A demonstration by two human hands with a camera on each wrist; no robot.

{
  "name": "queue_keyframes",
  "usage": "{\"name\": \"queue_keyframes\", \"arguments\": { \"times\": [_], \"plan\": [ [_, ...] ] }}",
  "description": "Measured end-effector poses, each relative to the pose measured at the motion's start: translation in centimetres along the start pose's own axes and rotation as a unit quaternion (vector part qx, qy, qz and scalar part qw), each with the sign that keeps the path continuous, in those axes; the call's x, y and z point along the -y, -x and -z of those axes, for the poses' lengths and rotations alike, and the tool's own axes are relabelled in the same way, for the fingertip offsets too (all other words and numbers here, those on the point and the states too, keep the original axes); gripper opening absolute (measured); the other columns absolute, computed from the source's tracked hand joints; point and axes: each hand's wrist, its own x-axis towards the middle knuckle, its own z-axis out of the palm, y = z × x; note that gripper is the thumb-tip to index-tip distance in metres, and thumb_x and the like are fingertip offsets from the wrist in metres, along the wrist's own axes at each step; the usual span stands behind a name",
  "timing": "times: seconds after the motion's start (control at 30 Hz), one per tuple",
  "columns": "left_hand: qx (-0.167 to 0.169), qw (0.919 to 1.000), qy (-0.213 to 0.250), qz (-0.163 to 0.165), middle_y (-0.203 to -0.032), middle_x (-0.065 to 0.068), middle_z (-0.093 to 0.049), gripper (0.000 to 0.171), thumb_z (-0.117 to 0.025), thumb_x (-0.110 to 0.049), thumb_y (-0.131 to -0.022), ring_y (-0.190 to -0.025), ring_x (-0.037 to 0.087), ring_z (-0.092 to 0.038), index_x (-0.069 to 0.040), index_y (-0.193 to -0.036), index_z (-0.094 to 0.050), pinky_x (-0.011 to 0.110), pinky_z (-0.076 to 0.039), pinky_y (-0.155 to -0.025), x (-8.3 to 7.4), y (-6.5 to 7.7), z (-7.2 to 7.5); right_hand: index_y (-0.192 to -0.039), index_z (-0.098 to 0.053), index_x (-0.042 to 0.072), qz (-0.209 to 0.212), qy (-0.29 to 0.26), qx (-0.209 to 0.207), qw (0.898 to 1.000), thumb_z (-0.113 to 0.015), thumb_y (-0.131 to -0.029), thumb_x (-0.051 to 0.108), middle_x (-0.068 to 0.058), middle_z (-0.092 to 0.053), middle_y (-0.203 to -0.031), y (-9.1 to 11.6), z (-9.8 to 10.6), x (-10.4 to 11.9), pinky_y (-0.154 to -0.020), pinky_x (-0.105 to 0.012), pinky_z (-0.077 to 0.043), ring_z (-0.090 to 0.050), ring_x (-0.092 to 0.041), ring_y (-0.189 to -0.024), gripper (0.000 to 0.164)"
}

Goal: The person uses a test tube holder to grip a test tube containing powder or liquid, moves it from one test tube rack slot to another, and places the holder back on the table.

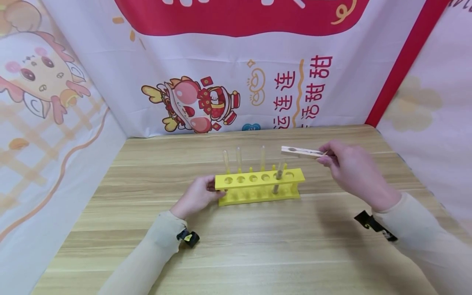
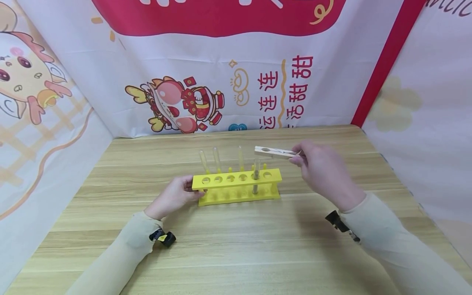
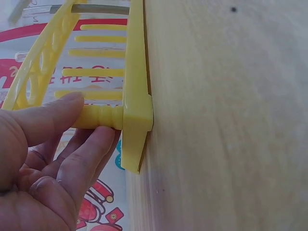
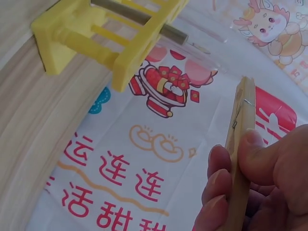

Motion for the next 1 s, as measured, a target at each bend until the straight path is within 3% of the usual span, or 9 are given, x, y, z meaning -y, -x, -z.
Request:
{"name": "queue_keyframes", "arguments": {
  "times": [0.13, 0.4, 1.0],
  "plan": [
    [0.001, 1.0, 0.003, 0.005, -0.112, -0.001, -0.069, 0.031, -0.076, -0.009, -0.088, -0.103, 0.016, -0.064, -0.013, -0.118, -0.067, 0.036, -0.053, -0.092, 0.0, 0.0, 0.0, -0.101, -0.065, 0.002, 0.02, -0.001, -0.016, 1.0, -0.075, -0.089, 0.009, -0.005, -0.065, -0.076, 0.0, -0.3, 0.3, -0.055, -0.036, -0.047, -0.049, -0.017, -0.056, 0.018],
    [0.0, 1.0, 0.0, 0.002, -0.112, -0.001, -0.069, 0.031, -0.076, -0.009, -0.088, -0.103, 0.016, -0.064, -0.013, -0.117, -0.067, 0.035, -0.054, -0.091, 0.0, 0.0, -0.1, -0.1, -0.066, 0.002, 0.02, -0.007, -0.02, 1.0, -0.076, -0.087, 0.008, -0.008, -0.068, -0.082, 0.0, -0.7, 0.6, -0.064, -0.044, -0.056, -0.056, -0.02, -0.063, 0.017],
    [0.003, 0.9999, 0.008, 0.011, -0.114, -0.001, -0.068, 0.033, -0.075, -0.008, -0.088, -0.105, 0.017, -0.064, -0.013, -0.119, -0.066, 0.035, -0.054, -0.091, -0.3, 0.0, -0.1, -0.087, -0.067, 0.003, 0.064, -0.005, -0.069, 0.996, -0.08, -0.082, 0.003, -0.006, -0.068, -0.075, 0.1, -1.7, 0.5, -0.057, -0.041, -0.055, -0.058, -0.016, -0.059, 0.014]
  ]
}}
